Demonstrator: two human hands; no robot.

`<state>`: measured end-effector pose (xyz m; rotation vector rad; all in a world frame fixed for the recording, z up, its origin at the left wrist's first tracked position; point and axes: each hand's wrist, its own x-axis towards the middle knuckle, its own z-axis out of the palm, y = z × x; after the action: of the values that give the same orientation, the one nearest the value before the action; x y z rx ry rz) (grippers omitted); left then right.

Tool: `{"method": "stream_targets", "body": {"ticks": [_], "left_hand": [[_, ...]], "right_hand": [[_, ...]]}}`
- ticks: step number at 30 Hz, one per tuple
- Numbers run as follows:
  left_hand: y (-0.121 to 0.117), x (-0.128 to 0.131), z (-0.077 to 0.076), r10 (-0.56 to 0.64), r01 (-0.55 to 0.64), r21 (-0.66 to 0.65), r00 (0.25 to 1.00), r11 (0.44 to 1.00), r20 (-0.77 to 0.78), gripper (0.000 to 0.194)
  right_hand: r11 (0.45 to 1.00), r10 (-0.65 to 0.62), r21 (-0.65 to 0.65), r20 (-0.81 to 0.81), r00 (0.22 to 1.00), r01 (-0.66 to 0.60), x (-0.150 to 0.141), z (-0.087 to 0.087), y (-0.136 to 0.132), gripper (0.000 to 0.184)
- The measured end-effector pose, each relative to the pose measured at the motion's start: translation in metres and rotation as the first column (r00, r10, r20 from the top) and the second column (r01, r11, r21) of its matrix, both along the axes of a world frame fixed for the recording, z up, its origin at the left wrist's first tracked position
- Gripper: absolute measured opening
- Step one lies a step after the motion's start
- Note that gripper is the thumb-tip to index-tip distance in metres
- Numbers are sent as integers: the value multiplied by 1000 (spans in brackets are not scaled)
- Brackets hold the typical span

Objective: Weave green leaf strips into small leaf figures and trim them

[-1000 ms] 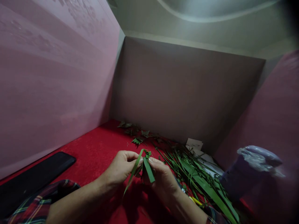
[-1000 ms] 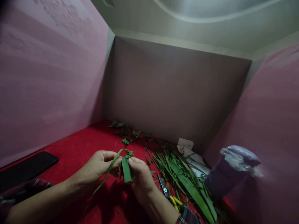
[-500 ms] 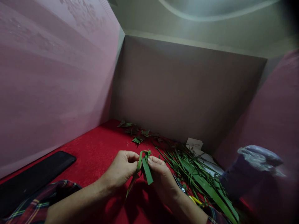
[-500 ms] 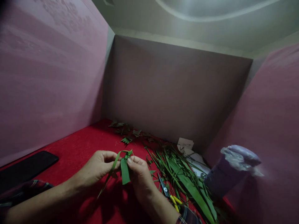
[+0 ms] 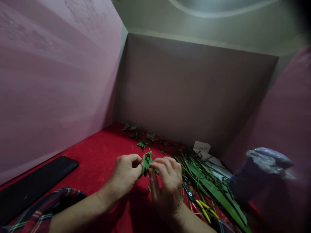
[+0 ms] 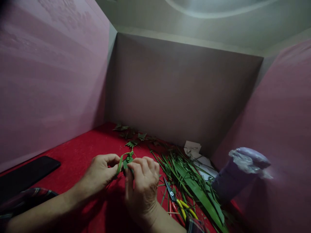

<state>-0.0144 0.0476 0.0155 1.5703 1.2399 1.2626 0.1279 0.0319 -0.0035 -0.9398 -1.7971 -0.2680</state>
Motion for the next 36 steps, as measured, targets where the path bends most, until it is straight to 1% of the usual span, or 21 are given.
{"method": "stream_targets", "body": {"ticks": [2, 4, 8, 13, 17, 23, 28, 31, 33, 36], "left_hand": [[-1, 1, -3, -6, 7, 12, 1000, 1000, -17, 15], [-2, 2, -5, -13, 13, 13, 1000, 1000, -21, 16], [-3, 3, -8, -5, 5, 6, 1000, 1000, -11, 16], [1, 4, -12, 5, -5, 3, 1000, 1000, -22, 16], [2, 5, -14, 10, -10, 0, 999, 1000, -51, 16], [-2, 7, -12, 8, -9, -3, 994, 1000, -113, 20], [-1, 7, -15, 9, -8, 9, 988, 1000, -152, 19], [0, 7, -16, 15, -12, 17, 987, 1000, -157, 19], [2, 6, -15, 25, -21, 30, 990, 999, -141, 18], [8, 2, -11, 110, -105, 73, 991, 992, -76, 11]], "right_hand": [[999, -37, -6, 83, 996, 38, -3, 0, -3, 11], [997, -61, -29, 114, 992, 65, -5, -2, -3, 12], [992, -82, -84, 129, 988, 93, -6, -7, 1, 14], [985, -67, -150, 138, 988, 88, -7, -11, 2, 11], [980, -91, -162, 160, 983, 117, -6, -13, 1, 8], [976, -128, -152, 186, 974, 158, -4, -14, 5, 10], [972, -139, -158, 197, 970, 171, -3, -15, 6, 11], [971, -135, -174, 175, 975, 166, -2, -14, 6, 11], [968, -135, -194, 127, 983, 158, -1, -13, 6, 12], [945, -141, -298, -6, 990, 132, 0, -12, 9, 15]]}}
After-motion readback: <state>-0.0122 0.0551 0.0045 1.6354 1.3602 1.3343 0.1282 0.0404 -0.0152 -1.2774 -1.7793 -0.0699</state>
